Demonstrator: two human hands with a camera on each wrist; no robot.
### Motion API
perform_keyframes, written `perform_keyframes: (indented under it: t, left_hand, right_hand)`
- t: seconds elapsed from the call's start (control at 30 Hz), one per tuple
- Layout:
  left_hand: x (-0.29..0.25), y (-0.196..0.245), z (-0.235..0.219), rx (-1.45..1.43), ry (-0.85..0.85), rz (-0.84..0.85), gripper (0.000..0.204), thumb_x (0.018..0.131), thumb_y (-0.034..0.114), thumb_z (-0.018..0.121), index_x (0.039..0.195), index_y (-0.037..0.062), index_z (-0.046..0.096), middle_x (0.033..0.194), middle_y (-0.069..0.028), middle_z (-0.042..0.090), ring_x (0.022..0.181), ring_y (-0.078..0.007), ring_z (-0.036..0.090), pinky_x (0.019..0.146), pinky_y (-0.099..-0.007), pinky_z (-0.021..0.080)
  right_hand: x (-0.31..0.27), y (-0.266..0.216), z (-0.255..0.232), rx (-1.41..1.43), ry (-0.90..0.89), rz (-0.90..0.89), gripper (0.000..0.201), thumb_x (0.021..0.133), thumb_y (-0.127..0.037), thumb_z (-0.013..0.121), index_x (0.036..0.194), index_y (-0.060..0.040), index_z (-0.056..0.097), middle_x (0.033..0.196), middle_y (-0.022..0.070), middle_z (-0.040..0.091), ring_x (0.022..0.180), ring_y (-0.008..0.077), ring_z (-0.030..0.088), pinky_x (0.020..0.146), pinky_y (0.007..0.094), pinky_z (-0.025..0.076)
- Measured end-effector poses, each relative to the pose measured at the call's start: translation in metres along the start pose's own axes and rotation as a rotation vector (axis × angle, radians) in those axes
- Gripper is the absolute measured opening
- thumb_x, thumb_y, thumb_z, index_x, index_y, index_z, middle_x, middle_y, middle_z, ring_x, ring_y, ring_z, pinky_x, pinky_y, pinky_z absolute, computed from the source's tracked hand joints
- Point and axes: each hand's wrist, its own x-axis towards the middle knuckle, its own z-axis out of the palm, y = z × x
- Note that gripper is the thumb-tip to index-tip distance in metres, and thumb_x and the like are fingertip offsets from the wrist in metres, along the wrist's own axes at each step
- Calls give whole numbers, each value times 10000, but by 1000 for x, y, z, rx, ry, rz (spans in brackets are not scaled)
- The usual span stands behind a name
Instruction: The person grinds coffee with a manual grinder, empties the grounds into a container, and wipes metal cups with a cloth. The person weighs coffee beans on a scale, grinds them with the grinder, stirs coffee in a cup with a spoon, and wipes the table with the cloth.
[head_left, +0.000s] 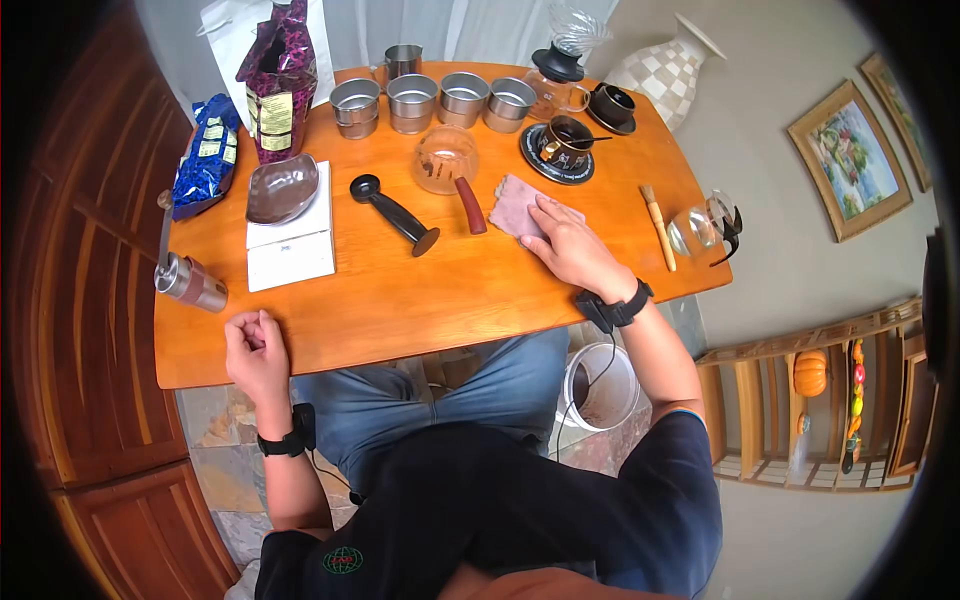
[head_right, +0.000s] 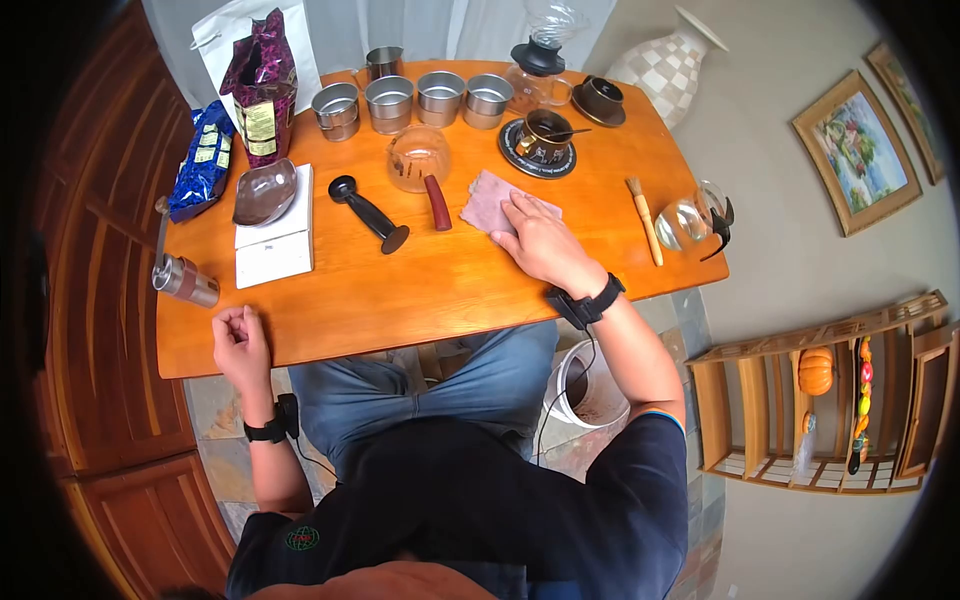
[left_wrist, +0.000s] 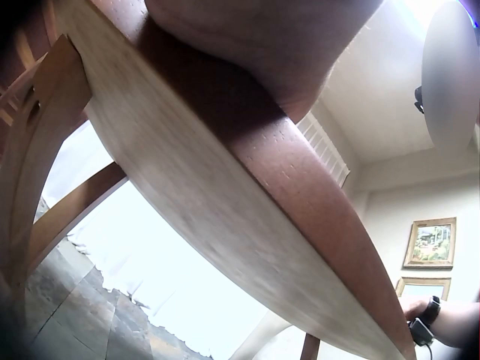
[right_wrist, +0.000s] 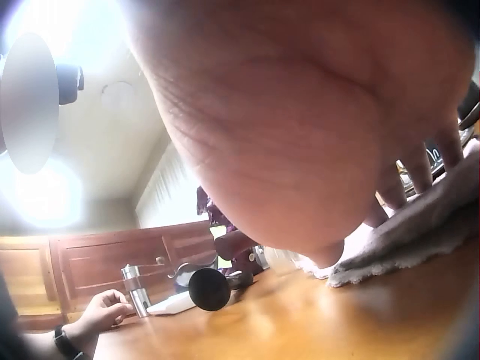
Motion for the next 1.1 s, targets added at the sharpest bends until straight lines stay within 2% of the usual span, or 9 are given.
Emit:
perform_keyframes:
  t: [0.1, 0.23, 0.3, 0.4, 0.5, 0.67, 0.83, 0.97, 1.1]
  left_hand:
    - [1, 0, 0, -14, 4, 6, 95, 921, 85, 705, 919, 35, 625, 625, 32, 500, 552, -53, 447, 533, -217, 404]
    - [1, 1, 0, -12, 2, 5, 94, 916, 77, 706, 913, 36, 622, 621, 32, 495, 549, -55, 442, 530, -219, 399]
    - [1, 1, -1, -4, 0, -3, 95, 913, 75, 708, 912, 37, 622, 621, 32, 496, 550, -56, 442, 531, -220, 401]
    - [0, 0, 1, -14, 3, -6, 98, 909, 74, 712, 912, 37, 622, 620, 32, 496, 550, -57, 443, 531, -222, 402]
    - [1, -2, -1, -20, 13, 5, 100, 908, 75, 714, 913, 36, 623, 621, 32, 496, 550, -57, 443, 531, -223, 403]
    - [0, -5, 2, -13, 10, 21, 100, 914, 76, 713, 912, 38, 620, 625, 30, 495, 551, -55, 433, 528, -217, 398]
    - [0, -4, 2, -22, -8, 21, 104, 920, 77, 711, 907, 39, 614, 626, 38, 485, 554, -48, 423, 523, -216, 388]
    - [0, -1, 0, -12, -19, 23, 109, 922, 82, 710, 912, 36, 612, 626, 35, 488, 553, -51, 420, 523, -216, 384]
    - [0, -1, 0, -8, -11, 37, 107, 925, 86, 707, 917, 36, 613, 630, 35, 491, 557, -53, 423, 529, -218, 388]
  right_hand:
    - [15, -1, -1, -12, -42, -17, 554, 958, -330, 634, 1380, 20, 551, 1475, 269, 477, 1374, 415, 448, 1158, 441, 351]
    - [30, 1, 3, 11, -7, -44, 516, 979, -316, 614, 1410, -40, 547, 1490, 226, 483, 1372, 394, 458, 1146, 433, 357]
    - [34, 7, 10, -120, 0, -60, 497, 990, -333, 591, 1437, -121, 542, 1509, 169, 484, 1365, 381, 466, 1123, 437, 376]
    - [27, 6, 11, -210, 17, -39, 499, 999, -355, 570, 1457, -163, 529, 1531, 126, 471, 1358, 362, 474, 1089, 448, 400]
    - [12, 6, 4, -206, 8, 32, 486, 998, -384, 554, 1429, -160, 558, 1501, 146, 501, 1344, 342, 490, 1062, 467, 405]
    - [-4, 13, -10, -200, -41, 148, 498, 1002, -398, 542, 1441, -163, 545, 1522, 143, 477, 1338, 353, 493, 1043, 493, 425]
    - [-3, 18, -10, -189, -60, 173, 522, 980, -421, 564, 1438, -170, 550, 1521, 146, 478, 1341, 352, 494, 1051, 516, 433]
    - [2, 30, -11, -88, -65, 172, 521, 972, -438, 573, 1414, -163, 578, 1507, 155, 493, 1331, 359, 506, 1065, 507, 430]
    - [4, 34, -10, 54, -27, 199, 491, 972, -433, 585, 1335, -106, 637, 1455, 170, 541, 1292, 378, 537, 1048, 467, 453]
